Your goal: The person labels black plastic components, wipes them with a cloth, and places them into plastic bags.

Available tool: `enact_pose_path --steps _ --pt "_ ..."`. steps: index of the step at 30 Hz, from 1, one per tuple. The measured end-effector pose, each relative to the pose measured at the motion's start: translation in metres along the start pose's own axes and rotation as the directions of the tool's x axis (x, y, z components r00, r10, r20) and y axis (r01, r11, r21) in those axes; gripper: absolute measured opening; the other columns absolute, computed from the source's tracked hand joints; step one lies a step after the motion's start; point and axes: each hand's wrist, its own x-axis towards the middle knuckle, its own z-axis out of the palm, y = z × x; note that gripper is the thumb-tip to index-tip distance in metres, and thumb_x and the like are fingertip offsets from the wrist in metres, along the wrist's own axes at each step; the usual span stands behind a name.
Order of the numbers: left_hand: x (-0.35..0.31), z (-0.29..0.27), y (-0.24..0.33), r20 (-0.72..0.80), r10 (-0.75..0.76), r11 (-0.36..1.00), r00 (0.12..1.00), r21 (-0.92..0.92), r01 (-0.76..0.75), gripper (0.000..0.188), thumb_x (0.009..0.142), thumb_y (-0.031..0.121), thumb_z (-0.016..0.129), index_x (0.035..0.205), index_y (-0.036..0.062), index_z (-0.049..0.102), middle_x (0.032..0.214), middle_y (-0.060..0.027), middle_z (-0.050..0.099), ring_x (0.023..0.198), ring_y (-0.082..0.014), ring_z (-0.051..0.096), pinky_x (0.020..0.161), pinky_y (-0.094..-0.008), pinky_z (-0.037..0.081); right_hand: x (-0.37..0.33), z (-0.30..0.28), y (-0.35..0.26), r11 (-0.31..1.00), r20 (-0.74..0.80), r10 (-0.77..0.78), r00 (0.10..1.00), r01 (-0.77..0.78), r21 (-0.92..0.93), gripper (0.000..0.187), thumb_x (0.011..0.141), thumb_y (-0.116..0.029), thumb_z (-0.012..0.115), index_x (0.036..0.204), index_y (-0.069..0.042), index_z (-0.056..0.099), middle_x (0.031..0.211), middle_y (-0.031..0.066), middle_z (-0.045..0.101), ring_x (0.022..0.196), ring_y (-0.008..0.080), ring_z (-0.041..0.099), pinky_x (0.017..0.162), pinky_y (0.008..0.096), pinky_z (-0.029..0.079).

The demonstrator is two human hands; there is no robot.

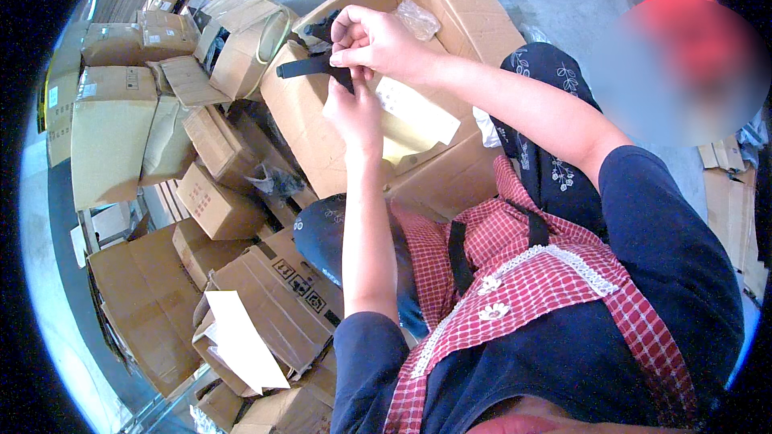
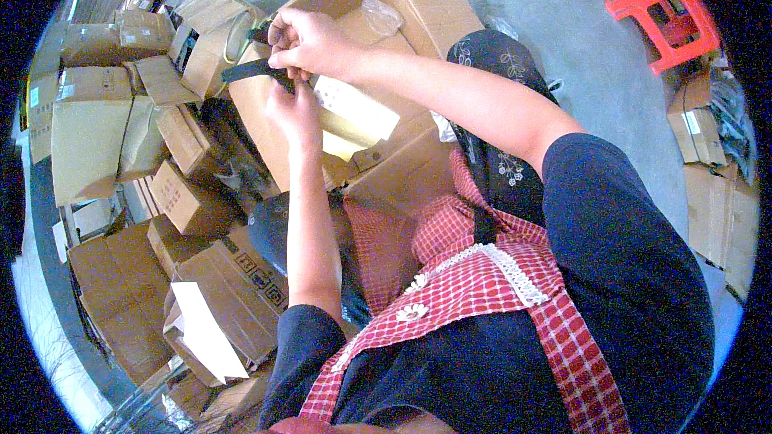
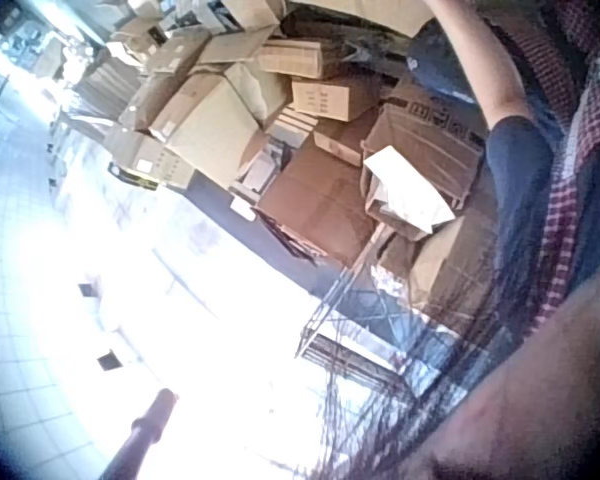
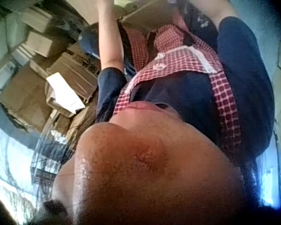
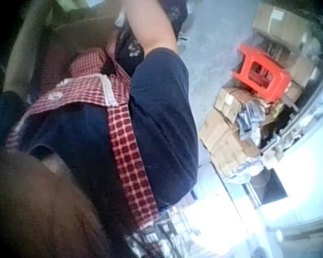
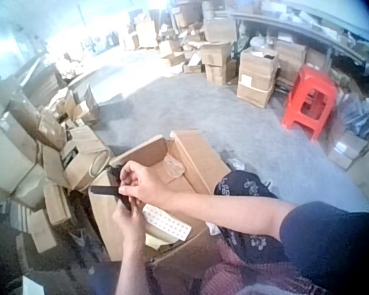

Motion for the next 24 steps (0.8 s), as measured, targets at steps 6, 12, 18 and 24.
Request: enact_pose_path --steps 6,12,18,24 --pt "-0.002 0.004 -0.003 0.032 -0.050 0.993 0.998 -0.105 0.053 0.019 0.089 0.006 0.060 0.104 -0.0043 0.063 0.092 -0.0115 0.069 0.087 -0.0124 0.063 0.076 -0.0300 0.049 -0.001 0.009 0.011 0.890 -0.089 -0.268 0.959 0.211 -0.403 0.027 0.075 -0.020 0.073 0.092 -0.006 0.057 0.075 0.0106 0.066 0.066 0.0252 0.065 0.062 0.0383 0.052" --pt "-0.001 0.005 -0.013 0.027 -0.071 0.992 0.997 -0.107 0.073 0.026 0.091 0.010 0.061 0.109 -0.0081 0.063 0.098 -0.0121 0.069 0.088 -0.0148 0.063 0.076 -0.0302 0.050 0.008 0.002 0.010 0.850 -0.076 -0.062 0.995 0.013 -0.527 0.027 0.075 -0.030 0.073 0.080 -0.007 0.060 0.071 0.0125 0.065 0.070 0.0313 0.065 0.063 0.0425 0.050" --pt "0.015 -0.011 -0.020 -0.118 -0.073 0.982 0.990 -0.182 0.050 0.017 0.090 0.009 0.060 0.098 -0.0036 0.067 0.083 -0.0142 0.071 0.076 -0.0210 0.068 0.069 -0.0347 0.051 0.004 -0.015 0.008 0.737 -0.037 -0.216 0.976 0.138 -0.661 0.024 0.084 -0.025 0.069 0.089 -0.003 0.060 0.067 0.0069 0.064 0.062 0.0186 0.063 0.058 0.0318 0.049" --pt "0.023 -0.027 -0.003 -0.228 -0.061 0.993 0.972 -0.114 0.036 0.018 0.090 0.010 0.059 0.099 -0.0032 0.067 0.084 -0.0117 0.071 0.077 -0.0188 0.066 0.071 -0.0340 0.050 -0.036 0.012 0.009 0.590 0.177 -0.326 0.929 0.346 -0.730 0.034 0.087 -0.027 0.065 0.107 -0.003 0.054 0.099 0.0163 0.060 0.091 0.0312 0.063 0.077 0.0410 0.052"
